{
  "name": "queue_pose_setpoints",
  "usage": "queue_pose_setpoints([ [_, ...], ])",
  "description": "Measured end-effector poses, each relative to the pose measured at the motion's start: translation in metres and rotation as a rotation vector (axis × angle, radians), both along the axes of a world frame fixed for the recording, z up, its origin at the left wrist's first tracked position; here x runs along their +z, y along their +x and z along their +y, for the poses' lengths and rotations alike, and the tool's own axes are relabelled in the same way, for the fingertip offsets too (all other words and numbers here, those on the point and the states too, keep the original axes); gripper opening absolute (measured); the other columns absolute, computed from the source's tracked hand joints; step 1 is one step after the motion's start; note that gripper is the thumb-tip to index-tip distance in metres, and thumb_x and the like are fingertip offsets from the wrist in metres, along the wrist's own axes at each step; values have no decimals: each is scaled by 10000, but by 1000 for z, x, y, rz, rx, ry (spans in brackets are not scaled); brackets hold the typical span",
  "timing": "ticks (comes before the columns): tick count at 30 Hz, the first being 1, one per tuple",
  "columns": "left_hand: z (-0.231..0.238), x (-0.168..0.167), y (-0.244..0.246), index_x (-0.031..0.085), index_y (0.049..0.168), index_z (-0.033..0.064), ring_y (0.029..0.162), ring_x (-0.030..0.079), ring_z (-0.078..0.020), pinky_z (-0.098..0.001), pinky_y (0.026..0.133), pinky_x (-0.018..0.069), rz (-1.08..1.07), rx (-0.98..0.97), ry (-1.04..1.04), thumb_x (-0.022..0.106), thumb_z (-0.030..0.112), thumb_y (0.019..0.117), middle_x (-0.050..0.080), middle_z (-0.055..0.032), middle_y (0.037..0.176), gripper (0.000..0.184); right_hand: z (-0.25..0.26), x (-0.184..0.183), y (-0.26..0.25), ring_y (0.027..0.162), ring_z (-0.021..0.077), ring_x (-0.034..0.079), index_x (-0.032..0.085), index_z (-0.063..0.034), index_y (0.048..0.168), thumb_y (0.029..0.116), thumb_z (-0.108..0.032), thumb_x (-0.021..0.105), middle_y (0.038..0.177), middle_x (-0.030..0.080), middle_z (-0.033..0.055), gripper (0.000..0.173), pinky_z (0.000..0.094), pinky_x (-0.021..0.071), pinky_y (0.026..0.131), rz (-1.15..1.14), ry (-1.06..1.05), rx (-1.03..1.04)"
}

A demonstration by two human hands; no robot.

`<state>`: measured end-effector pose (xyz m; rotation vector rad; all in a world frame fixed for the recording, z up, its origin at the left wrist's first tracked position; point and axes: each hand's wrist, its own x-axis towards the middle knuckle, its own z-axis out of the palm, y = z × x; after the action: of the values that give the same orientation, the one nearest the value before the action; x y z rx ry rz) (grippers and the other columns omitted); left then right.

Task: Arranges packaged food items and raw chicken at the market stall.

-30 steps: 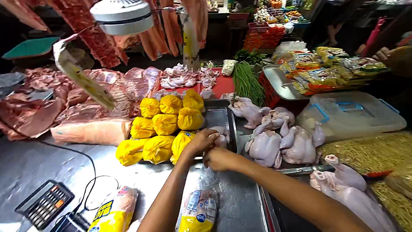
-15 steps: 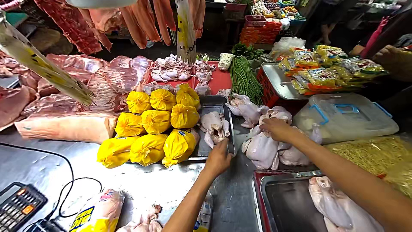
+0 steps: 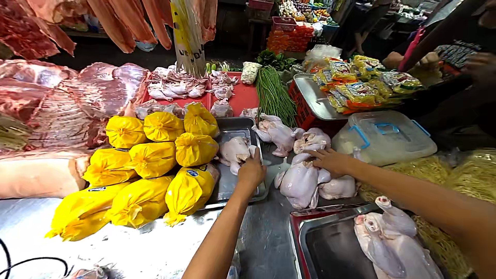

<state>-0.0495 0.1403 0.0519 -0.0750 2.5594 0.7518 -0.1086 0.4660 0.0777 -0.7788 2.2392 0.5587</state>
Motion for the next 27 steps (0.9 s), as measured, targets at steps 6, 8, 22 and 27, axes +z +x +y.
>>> queue_pose_setpoints([
  [6,-5,-1,-9,580,1398,159,1197,630,-423,-641,925,519,-14,-33,-19,524,398,1023,603,-216,1369,448,8,-7,-15,1299,486,499,688,-48,1251,832,-136,789,1479,491,244,440,658,391,1059,32,-23,189],
  [8,-3,-8,-2,521,1504,239,1184,624,-463,-655,917,523,26,-85,-30,525,348,1027,507,-252,1477,490,-2,4,-9,1260,474,540,697,-20,1203,873,-246,768,1398,550,258,407,646,421,1043,-7,1,178],
  [22,-90,34,57,743,1052,107,1074,681,-371,-639,856,509,93,-70,-7,492,399,1010,726,-162,1086,388,-71,105,81,933,430,664,716,-37,861,960,-455,592,869,691,205,447,677,477,800,-56,-278,-253],
  [27,-123,68,85,725,1030,77,1057,675,-396,-655,826,506,46,-72,-46,528,395,1005,711,-191,1072,376,-79,156,93,864,385,643,712,-36,865,985,-403,584,837,667,189,407,645,470,753,33,-334,-470],
])
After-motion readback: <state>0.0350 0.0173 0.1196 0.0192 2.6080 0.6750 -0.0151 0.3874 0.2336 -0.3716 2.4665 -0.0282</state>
